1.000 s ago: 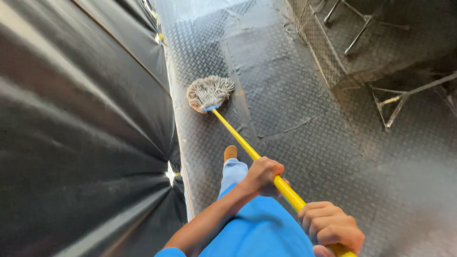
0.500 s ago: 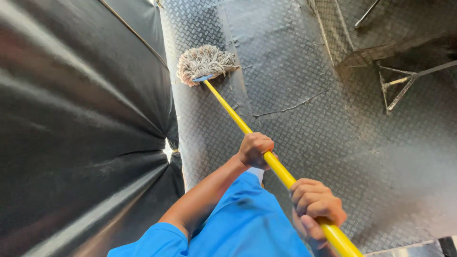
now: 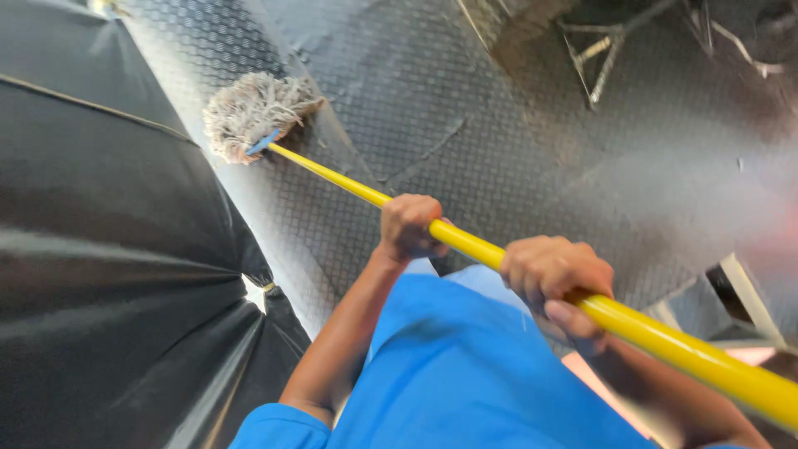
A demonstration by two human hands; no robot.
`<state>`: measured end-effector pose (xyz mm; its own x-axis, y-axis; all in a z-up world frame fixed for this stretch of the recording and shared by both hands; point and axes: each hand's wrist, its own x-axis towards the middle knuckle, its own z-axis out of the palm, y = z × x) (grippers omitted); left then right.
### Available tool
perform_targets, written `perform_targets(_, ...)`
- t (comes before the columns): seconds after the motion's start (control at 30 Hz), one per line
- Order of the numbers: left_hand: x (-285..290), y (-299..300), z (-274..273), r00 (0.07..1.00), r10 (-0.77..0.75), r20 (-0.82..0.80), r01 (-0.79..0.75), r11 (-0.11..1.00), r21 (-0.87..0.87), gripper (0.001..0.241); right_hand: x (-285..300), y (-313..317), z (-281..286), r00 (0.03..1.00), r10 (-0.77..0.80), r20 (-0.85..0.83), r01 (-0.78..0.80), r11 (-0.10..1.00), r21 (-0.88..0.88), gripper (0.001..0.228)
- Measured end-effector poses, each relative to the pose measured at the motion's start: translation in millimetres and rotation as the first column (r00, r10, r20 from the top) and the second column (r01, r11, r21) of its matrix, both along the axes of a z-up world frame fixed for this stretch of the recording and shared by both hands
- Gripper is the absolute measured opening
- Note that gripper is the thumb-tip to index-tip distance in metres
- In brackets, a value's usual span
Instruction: Mopping the black textured floor of a stage or platform in a restaurant or bar area.
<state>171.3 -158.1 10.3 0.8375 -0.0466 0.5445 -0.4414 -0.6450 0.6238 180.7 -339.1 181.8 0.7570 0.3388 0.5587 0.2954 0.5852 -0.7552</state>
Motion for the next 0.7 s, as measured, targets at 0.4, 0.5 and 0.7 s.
perform_targets(0.4,23,-90,-59,0.932,0.176,-0.316,-0.12,0.975,0.19,0.032,50,-117,-66,0.977,0.214,-0.012,-0.21,0.966,0.15,0.029)
perform_targets(0.5,32,-138,-76,0.889,0.32,-0.329,-0.249,0.938,0.24,0.037,64,-164,-99,0.97,0.241,0.03,-0.242,0.954,0.174,0.029)
perform_targets(0.7,54,-214,-103,0.809,0.334,-0.484,-0.214,0.934,0.287,0.031,78,-249,-124,0.976,0.217,0.01,-0.215,0.96,0.178,0.027)
